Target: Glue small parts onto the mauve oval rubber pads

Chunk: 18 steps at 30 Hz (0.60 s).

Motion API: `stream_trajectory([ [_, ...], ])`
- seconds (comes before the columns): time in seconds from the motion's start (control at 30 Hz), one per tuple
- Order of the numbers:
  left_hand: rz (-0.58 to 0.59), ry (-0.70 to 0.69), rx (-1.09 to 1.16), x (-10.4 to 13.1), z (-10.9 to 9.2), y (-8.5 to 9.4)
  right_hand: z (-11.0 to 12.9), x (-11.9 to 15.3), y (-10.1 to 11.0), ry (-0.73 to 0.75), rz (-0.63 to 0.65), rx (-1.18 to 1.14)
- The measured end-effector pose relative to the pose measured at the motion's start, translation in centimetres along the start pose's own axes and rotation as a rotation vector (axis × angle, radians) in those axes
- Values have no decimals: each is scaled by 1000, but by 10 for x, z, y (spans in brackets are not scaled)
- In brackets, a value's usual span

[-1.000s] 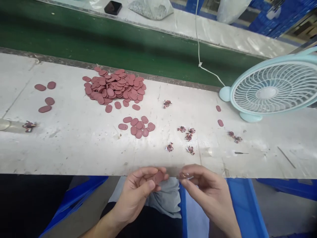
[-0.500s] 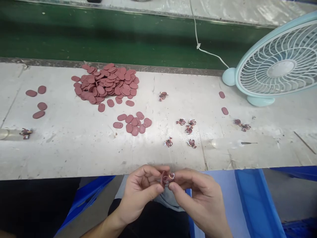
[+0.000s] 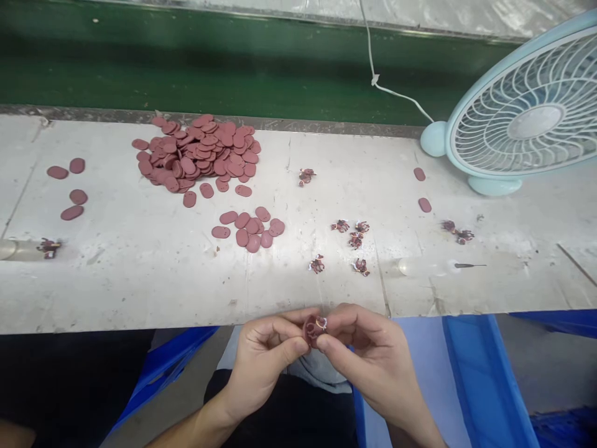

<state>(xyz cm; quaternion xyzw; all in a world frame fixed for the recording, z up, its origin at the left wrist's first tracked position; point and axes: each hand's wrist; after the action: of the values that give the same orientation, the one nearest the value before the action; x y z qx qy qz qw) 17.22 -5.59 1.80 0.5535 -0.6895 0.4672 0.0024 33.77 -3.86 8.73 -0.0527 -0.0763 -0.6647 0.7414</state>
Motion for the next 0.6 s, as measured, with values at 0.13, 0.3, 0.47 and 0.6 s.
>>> stream_trajectory([
  [0.13,1,-18,-6,0,0,0,-4,3,0,-1,-3,-36],
  [0.3,5,-37,-5,-2,-3,-2,-8,4,-2,45,-20,-96],
  [0.47,-26,-84,-6,-1,-5,-9,-13,1,-7,78,-87,-124],
  [0.6,-42,-205,-214,-5,-32,0,-27,4,3,56,-142,-224],
])
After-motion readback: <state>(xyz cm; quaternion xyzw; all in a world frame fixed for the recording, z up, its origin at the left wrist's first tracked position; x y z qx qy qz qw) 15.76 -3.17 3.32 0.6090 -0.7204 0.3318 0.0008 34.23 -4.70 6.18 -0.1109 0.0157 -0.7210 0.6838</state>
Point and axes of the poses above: each hand's wrist, its own x-axis away from the middle knuckle, its own y-axis out of the back of the hand, z = x × y, and after that the axes turned 11 degrees about y, right-handed
